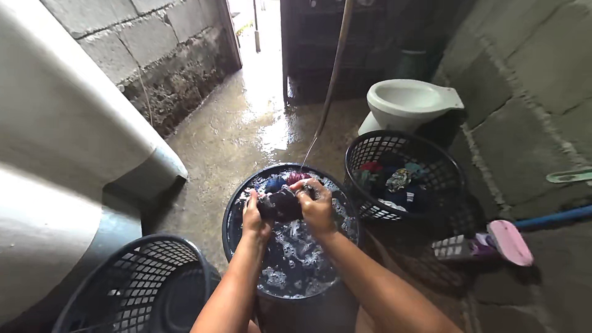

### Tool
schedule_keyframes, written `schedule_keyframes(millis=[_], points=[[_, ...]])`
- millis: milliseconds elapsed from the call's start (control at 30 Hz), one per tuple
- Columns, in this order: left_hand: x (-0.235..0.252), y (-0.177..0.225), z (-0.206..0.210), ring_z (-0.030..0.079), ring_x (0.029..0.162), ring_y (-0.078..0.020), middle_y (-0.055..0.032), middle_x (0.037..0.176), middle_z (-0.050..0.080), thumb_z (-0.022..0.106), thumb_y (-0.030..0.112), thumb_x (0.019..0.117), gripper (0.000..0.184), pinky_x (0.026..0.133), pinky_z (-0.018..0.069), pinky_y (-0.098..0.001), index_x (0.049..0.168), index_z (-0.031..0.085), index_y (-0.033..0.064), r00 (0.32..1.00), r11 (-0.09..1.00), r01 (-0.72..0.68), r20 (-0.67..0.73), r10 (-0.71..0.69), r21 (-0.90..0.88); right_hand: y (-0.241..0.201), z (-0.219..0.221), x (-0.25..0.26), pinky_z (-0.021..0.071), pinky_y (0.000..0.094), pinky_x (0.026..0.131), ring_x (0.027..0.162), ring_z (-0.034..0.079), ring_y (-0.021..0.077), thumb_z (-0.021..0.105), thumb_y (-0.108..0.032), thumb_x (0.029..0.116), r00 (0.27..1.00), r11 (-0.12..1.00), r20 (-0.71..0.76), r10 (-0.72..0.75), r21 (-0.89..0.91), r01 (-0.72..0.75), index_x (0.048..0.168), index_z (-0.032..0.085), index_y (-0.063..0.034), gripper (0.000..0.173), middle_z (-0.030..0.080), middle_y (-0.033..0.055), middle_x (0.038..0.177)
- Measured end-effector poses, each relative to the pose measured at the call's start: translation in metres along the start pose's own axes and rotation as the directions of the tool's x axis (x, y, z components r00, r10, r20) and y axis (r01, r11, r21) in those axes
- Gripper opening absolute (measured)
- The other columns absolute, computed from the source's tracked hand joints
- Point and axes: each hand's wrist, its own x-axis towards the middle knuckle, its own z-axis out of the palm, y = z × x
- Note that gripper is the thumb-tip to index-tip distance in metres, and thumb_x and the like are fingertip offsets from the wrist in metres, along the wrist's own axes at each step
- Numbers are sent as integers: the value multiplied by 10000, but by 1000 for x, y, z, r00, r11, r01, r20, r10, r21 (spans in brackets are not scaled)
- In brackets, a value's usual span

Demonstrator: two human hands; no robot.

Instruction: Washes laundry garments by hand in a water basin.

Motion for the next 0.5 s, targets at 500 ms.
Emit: schedule_keyframes(millis=[500], points=[[11, -18, -24, 624, 652, -63, 36, 736, 613, 295, 159, 1097, 357, 673, 571, -235, 1168, 626, 43, 617, 715, 572, 364, -698, 401, -25, 11, -83, 577, 423, 835, 867, 709, 216, 681, -62, 853, 467, 482, 798, -381, -259, 837, 740, 706, -158, 151, 710, 11, 799]])
